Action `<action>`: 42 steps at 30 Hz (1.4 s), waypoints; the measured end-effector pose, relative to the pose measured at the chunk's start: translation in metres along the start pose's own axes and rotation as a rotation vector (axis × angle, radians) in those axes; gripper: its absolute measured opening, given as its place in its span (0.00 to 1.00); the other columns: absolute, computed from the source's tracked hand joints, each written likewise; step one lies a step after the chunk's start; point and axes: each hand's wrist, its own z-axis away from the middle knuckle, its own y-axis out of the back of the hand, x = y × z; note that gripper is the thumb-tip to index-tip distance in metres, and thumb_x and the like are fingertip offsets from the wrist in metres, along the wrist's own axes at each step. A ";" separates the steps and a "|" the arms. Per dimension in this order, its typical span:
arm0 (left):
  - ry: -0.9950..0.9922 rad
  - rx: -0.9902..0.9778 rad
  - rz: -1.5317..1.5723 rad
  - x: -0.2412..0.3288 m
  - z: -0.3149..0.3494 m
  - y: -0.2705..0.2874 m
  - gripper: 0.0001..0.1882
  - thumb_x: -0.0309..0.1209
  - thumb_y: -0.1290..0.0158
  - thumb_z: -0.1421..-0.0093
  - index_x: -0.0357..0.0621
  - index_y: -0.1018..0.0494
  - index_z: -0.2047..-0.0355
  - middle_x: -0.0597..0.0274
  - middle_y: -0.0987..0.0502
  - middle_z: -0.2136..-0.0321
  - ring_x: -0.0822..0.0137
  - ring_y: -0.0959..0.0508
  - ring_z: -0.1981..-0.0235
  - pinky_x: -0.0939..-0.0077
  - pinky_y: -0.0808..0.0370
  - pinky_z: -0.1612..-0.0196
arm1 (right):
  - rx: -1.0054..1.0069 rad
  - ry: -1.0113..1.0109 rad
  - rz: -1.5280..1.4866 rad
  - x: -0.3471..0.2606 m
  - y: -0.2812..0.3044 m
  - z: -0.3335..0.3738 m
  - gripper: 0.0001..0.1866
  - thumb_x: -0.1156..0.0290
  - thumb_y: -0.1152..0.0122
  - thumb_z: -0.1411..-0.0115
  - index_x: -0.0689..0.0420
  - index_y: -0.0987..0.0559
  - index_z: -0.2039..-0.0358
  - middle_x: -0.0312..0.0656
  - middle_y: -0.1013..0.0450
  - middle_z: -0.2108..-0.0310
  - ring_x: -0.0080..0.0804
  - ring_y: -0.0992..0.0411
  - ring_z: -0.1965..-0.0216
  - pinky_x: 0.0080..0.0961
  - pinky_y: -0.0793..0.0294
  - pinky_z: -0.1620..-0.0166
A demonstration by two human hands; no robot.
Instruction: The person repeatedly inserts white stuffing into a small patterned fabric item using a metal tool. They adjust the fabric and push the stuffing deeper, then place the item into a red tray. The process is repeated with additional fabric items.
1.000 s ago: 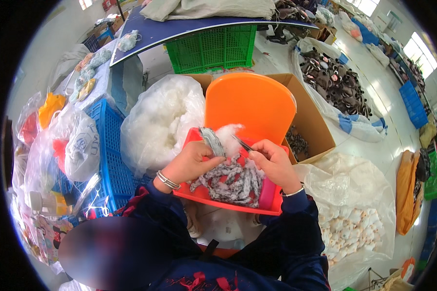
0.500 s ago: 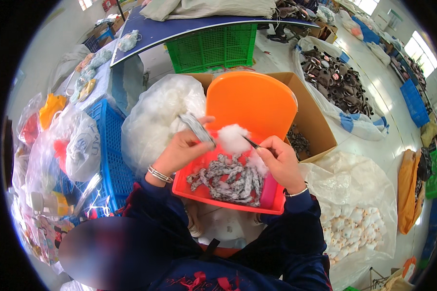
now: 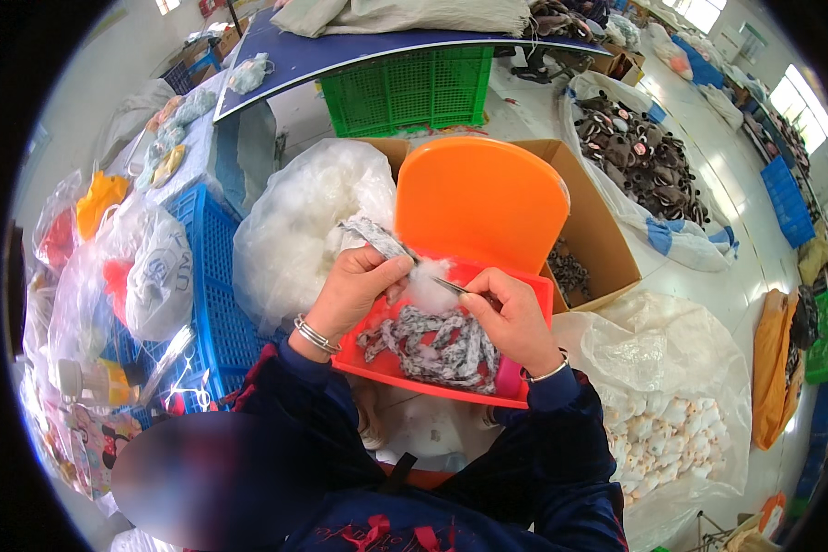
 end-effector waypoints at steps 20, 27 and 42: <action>-0.022 0.024 -0.207 0.007 0.004 -0.013 0.14 0.32 0.42 0.38 0.36 0.22 0.78 0.67 0.24 0.84 0.80 0.27 0.81 0.83 0.31 0.77 | -0.007 -0.036 -0.039 -0.002 -0.002 0.002 0.05 0.75 0.41 0.37 0.63 0.26 0.66 0.32 0.29 0.72 0.14 0.34 0.71 0.15 0.33 0.67; -0.069 0.003 -0.144 -0.003 0.000 -0.020 0.15 0.32 0.43 0.37 0.35 0.23 0.78 0.64 0.24 0.83 0.76 0.25 0.80 0.81 0.28 0.75 | 0.001 -0.126 -0.207 0.002 -0.015 0.000 0.05 0.74 0.41 0.36 0.62 0.26 0.65 0.30 0.30 0.73 0.12 0.36 0.72 0.14 0.34 0.67; 0.057 0.026 0.320 -0.010 -0.007 -0.011 0.10 0.32 0.44 0.37 0.37 0.25 0.71 0.65 0.26 0.78 0.77 0.29 0.79 0.81 0.31 0.75 | 0.195 0.329 0.454 -0.019 0.004 0.000 0.09 0.76 0.32 0.46 0.61 0.23 0.66 0.39 0.28 0.72 0.28 0.29 0.76 0.22 0.30 0.72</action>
